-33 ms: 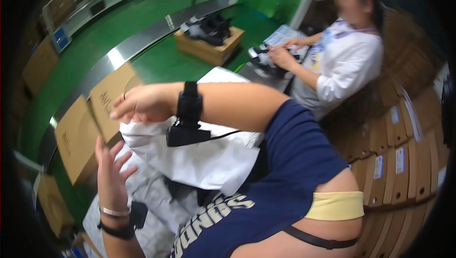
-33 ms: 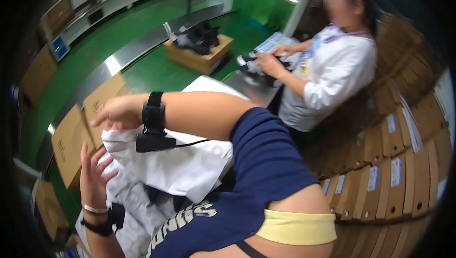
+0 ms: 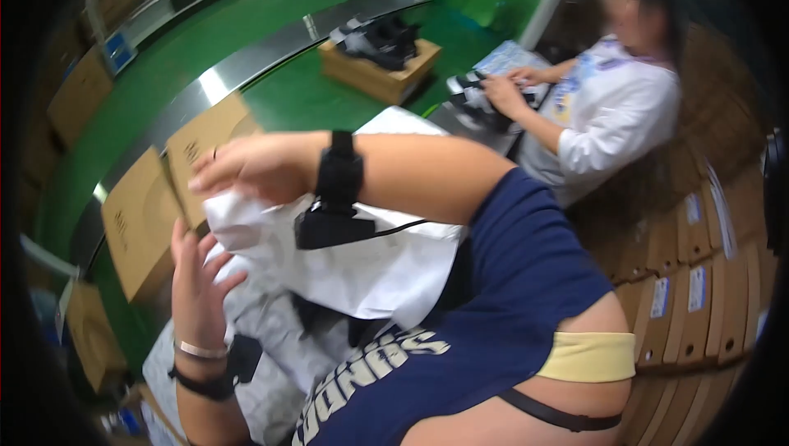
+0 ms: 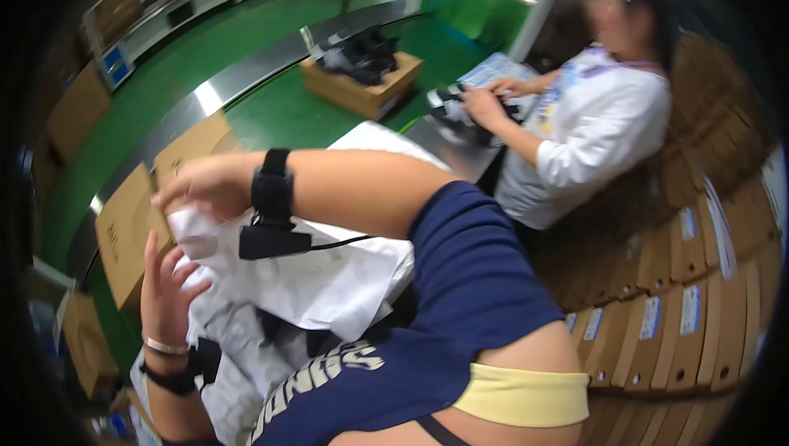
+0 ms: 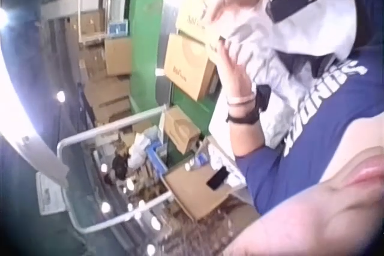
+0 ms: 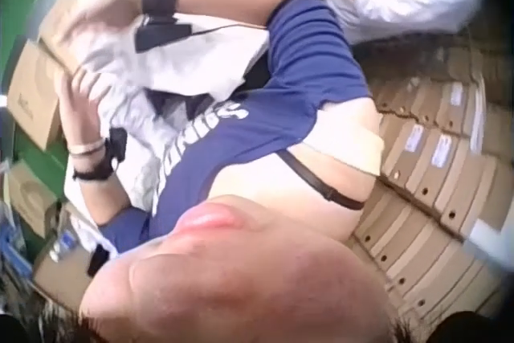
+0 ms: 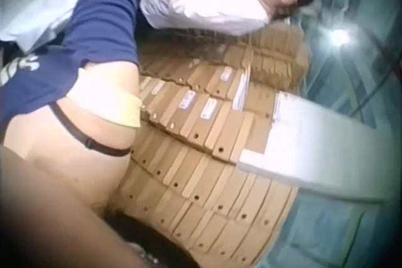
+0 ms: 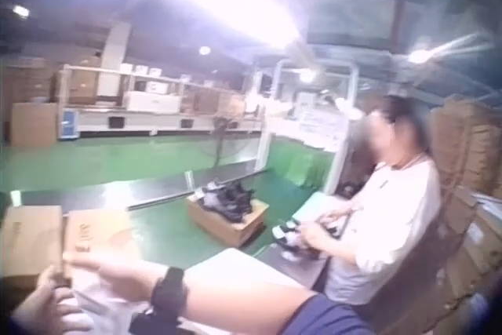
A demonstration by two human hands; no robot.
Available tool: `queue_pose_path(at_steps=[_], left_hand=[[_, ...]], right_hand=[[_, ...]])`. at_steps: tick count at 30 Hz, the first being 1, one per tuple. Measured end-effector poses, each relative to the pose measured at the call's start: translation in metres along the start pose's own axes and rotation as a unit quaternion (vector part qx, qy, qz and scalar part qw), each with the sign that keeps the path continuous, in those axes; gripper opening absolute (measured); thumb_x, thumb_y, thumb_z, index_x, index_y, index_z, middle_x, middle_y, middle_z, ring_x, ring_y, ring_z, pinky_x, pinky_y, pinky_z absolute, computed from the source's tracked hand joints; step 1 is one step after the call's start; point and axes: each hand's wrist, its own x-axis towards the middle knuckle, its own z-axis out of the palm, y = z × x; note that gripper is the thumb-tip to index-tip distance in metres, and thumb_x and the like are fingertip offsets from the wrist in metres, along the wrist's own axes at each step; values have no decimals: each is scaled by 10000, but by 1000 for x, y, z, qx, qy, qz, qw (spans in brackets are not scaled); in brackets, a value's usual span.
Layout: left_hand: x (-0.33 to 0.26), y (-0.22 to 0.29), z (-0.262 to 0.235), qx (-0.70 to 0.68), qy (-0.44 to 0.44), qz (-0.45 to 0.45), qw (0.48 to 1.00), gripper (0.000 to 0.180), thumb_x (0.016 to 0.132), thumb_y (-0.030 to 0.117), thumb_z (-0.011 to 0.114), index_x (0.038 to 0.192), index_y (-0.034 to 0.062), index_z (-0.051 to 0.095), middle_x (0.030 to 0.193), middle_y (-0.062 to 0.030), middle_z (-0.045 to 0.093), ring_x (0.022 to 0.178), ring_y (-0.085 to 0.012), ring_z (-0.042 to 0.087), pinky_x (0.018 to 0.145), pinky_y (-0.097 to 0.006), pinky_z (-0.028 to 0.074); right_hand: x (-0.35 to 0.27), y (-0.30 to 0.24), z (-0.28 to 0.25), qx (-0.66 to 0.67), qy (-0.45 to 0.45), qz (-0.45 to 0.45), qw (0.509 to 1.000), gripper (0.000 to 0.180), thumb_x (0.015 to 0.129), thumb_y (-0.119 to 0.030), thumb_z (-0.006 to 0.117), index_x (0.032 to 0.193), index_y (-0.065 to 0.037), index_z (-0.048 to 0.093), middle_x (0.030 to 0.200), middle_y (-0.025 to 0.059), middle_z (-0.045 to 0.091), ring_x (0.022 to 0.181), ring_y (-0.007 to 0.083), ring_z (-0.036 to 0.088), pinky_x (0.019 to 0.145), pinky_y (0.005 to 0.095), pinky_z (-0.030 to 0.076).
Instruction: Inspecting manufactured shoes for quality and packing them into boxes with tissue paper.
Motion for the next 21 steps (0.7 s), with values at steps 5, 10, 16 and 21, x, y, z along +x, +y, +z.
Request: queue_pose_path(at_steps=[5, 10, 16, 21], left_hand=[[5, 2, -15, 65, 88, -60, 992, 475, 761, 82, 480, 1211, 33, 335, 1002, -74, 522, 729, -168, 581, 584, -279, 502], [17, -27, -73, 70, 120, -32, 990, 468, 738, 2, 514, 1180, -25, 363, 753, -5, 528, 609, -73, 524, 509, -190, 435], [45, -28, -82, 274, 53, 21, 960, 265, 789, 26, 510, 1052, -3, 501, 663, 50, 469, 509, -15, 383, 442, -149, 320], [46, -41, -91, 342, 195, 130, 910, 407, 822, 95, 504, 1203, 0, 396, 985, -81, 525, 846, -151, 512, 759, -248, 412]], right_hand=[[-14, -23, 42, 32, -86, -132, 987, 505, 817, -168, 567, 1227, 0, 324, 1061, 123, 461, 981, 248, 522, 802, 363, 460], [-19, -19, -5, -538, 24, -2, 843, 431, 817, -233, 578, 1140, 22, 448, 944, 84, 560, 883, 157, 555, 719, 258, 447], [-92, 70, 51, -470, -422, -148, 761, 353, 730, -195, 596, 1002, 12, 507, 920, 153, 558, 825, 327, 537, 721, 388, 424], [-44, 24, -27, -591, 66, -178, 784, 343, 754, -75, 542, 1090, -15, 517, 1020, 130, 578, 901, 220, 563, 777, 298, 457]])
